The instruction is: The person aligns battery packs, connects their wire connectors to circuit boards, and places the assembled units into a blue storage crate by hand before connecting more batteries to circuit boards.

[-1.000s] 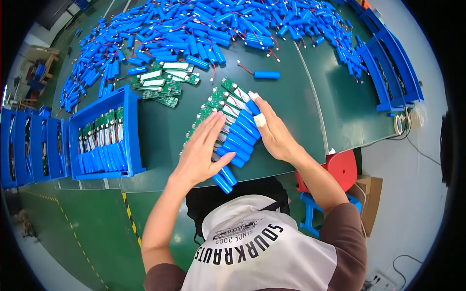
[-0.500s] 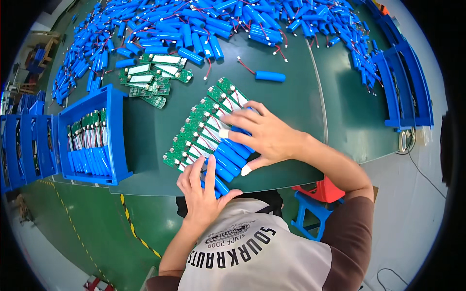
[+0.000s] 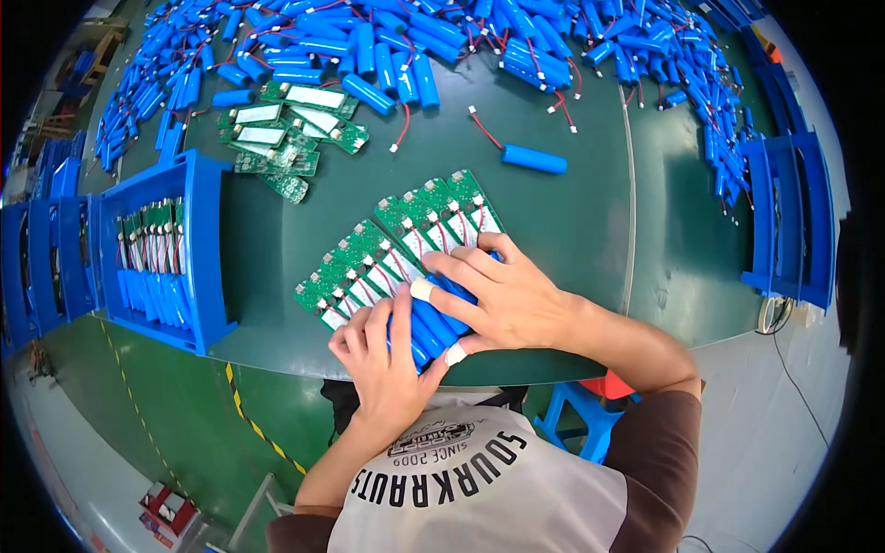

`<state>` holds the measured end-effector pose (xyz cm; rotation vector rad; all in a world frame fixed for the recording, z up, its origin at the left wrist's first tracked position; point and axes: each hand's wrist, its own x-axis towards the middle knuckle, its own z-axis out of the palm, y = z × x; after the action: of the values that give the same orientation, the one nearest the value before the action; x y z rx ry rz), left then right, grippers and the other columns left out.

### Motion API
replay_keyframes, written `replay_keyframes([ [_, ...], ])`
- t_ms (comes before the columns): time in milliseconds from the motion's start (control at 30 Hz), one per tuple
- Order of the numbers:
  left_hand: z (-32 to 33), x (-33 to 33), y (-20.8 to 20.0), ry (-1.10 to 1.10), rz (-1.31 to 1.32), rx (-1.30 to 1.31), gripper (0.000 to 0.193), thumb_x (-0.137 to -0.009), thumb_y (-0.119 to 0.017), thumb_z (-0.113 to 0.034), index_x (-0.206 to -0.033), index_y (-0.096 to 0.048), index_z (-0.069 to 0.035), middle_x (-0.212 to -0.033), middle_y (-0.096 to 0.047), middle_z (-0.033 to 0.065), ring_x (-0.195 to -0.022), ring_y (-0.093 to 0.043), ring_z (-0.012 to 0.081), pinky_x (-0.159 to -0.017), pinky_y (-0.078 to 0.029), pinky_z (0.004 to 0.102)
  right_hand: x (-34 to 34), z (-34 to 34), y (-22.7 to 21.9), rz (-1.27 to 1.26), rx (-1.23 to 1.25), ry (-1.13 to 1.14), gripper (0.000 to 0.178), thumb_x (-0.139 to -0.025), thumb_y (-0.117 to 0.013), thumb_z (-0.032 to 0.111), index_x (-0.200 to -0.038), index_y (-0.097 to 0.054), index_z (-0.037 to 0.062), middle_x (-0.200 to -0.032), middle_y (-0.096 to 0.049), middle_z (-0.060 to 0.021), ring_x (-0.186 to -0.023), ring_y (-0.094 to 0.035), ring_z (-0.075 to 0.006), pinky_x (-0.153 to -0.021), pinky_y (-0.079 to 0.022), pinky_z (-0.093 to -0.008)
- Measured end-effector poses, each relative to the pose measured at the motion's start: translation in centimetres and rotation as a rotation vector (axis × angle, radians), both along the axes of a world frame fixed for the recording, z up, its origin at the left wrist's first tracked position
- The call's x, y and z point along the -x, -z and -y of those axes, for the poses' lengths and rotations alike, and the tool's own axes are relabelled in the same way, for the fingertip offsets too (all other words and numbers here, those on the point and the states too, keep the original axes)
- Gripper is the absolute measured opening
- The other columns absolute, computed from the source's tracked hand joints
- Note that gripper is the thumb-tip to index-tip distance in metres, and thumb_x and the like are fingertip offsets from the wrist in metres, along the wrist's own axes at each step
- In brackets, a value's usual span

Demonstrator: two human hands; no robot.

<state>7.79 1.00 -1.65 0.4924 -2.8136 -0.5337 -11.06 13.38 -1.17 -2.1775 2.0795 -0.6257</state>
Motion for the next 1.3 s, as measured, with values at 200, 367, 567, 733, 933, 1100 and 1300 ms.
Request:
replay_keyframes([
  [200, 0.7, -0.6, -0.6, -0.05, -0.009, 0.097, 0.082, -0.08, -0.07, -0.06, -0.143, -0.055, -0.009, -0.124, -0.053, 0.0061, -0.112, -0.049, 0.0258, -0.094, -0.031, 0.0513, 0.1, 1.4, -0.9, -0.048, 0.014, -0.052, 0.078, -0.079, -0.066, 0.068, -0.129, -0.06, 0.0077, -0.127, -0.057, -0.0158, -0.111, -0.056, -0.0322, -0.097, -0.04, -0.0528],
  [367, -0.1, -0.7, 0.5, -0.01, 0.075, 0.141, 0.084, -0.085, -0.061, -0.064, -0.146, -0.051, -0.007, -0.13, -0.055, 0.0072, -0.113, -0.05, 0.0267, -0.092, -0.037, 0.052, 0.1, 0.9, -0.5, -0.113, -0.037, -0.039, 0.085, -0.075, -0.066, 0.073, -0.121, -0.06, 0.0015, -0.124, -0.058, -0.0182, -0.111, -0.054, -0.0361, -0.098, -0.04, -0.0553],
  [567, -2.3, -0.9, 1.9, -0.093, -0.011, 0.089, 0.087, -0.077, -0.076, -0.053, -0.149, -0.047, -0.012, -0.136, -0.054, 0.0062, -0.118, -0.049, 0.0287, -0.099, -0.034, 0.0538, -0.7, -0.3, 0.0, -0.161, 0.0, -0.064, 0.095, -0.064, -0.073, 0.073, -0.126, -0.058, 0.0029, -0.125, -0.057, -0.015, -0.111, -0.054, -0.0347, -0.098, -0.039, -0.0525],
  [733, -1.7, -0.5, 2.1, -0.063, -0.117, 0.089, 0.088, -0.076, -0.081, -0.046, -0.147, -0.047, -0.008, -0.132, -0.054, 0.0083, -0.113, -0.048, 0.0288, -0.094, -0.037, 0.0484, -1.4, 0.3, -1.1, -0.151, 0.038, 0.012, 0.094, -0.061, -0.076, 0.071, -0.119, -0.057, -0.0005, -0.115, -0.057, -0.0148, -0.105, -0.054, -0.0349, -0.093, -0.04, -0.0492],
  [933, 0.4, 0.4, 2.8, 0.03, -0.227, 0.079, 0.084, -0.076, -0.081, -0.045, -0.143, -0.05, -0.007, -0.128, -0.053, 0.0099, -0.112, -0.048, 0.0301, -0.093, -0.037, 0.0482, -0.3, 0.9, -0.8, -0.202, 0.108, -0.059, 0.093, -0.059, -0.079, 0.068, -0.116, -0.057, -0.0025, -0.113, -0.057, -0.017, -0.101, -0.055, -0.0367, -0.092, -0.041, -0.0497],
  [1100, 2.4, -0.2, 2.3, 0.189, -0.2, 0.003, 0.082, -0.075, -0.084, -0.04, -0.14, -0.051, -0.004, -0.13, -0.052, 0.013, -0.122, -0.046, 0.0329, -0.097, -0.037, 0.051, -1.7, 0.6, -0.8, -0.211, 0.157, -0.004, 0.094, -0.057, -0.082, 0.067, -0.115, -0.057, -0.0024, -0.112, -0.057, -0.0173, -0.101, -0.055, -0.0372, -0.09, -0.041, -0.0493],
  [1300, 6.4, -3.1, -2.0, 0.255, -0.311, 0.275, 0.088, -0.069, -0.085, -0.045, -0.143, -0.051, -0.013, -0.124, -0.053, 0.0066, -0.117, -0.049, 0.027, -0.094, -0.036, 0.0495, -5.1, 3.2, -4.8, -0.137, 0.374, 0.163, 0.103, -0.052, -0.084, 0.068, -0.123, -0.053, -0.0001, -0.114, -0.055, -0.0193, -0.105, -0.054, -0.0412, -0.093, -0.043, -0.0532],
])
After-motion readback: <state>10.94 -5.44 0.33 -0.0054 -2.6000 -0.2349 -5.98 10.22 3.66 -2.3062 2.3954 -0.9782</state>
